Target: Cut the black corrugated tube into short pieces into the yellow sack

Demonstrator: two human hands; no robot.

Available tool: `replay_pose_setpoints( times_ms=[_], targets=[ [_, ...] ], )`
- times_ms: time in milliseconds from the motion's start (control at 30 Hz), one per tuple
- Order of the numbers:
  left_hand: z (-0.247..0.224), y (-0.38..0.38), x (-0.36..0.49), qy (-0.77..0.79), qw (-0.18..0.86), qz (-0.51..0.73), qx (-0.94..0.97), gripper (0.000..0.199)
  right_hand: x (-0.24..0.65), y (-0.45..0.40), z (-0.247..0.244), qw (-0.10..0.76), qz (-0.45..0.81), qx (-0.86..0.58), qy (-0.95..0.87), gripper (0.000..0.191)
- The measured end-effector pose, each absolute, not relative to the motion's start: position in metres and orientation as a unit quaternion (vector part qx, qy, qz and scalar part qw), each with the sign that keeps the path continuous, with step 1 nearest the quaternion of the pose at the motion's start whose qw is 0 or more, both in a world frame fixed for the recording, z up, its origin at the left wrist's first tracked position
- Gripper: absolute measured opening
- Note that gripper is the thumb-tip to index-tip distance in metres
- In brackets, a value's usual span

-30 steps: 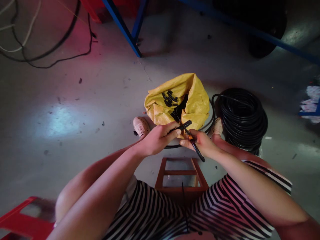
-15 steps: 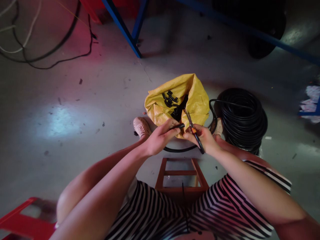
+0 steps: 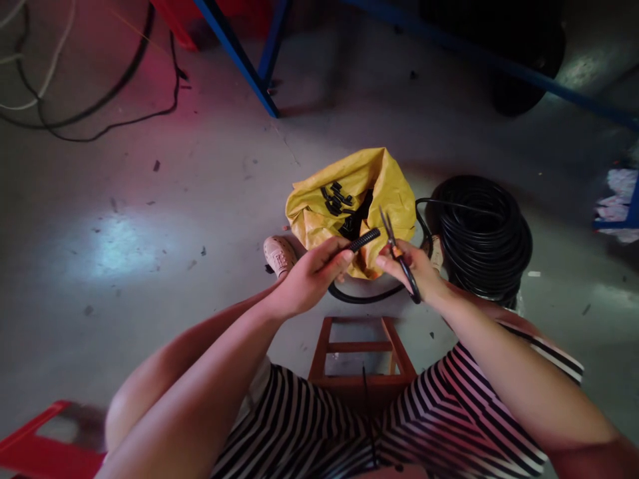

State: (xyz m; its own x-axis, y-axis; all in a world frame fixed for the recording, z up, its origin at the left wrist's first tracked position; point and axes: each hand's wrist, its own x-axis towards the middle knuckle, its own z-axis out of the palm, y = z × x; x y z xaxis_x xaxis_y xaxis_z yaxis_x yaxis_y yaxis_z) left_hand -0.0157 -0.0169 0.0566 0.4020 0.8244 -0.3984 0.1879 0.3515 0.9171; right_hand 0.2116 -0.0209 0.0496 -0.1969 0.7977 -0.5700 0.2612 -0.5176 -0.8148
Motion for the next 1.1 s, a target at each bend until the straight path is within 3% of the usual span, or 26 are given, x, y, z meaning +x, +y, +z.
replay_pose_setpoints(
  times_ms=[167,1100],
  targets=[
    [0.058,-0.014,-0.017,0.51,0.621,0.276,0.527,0.027,0.204,-0.04,0.044,0.163,0.671,-0.566,-0.451,0.039],
    [0.055,-0.017,-0.009,0.494,0.594,0.234,0.591,0.022,0.2,-0.043,0.047,0.138,0.663,-0.544,-0.495,0.038]
  ],
)
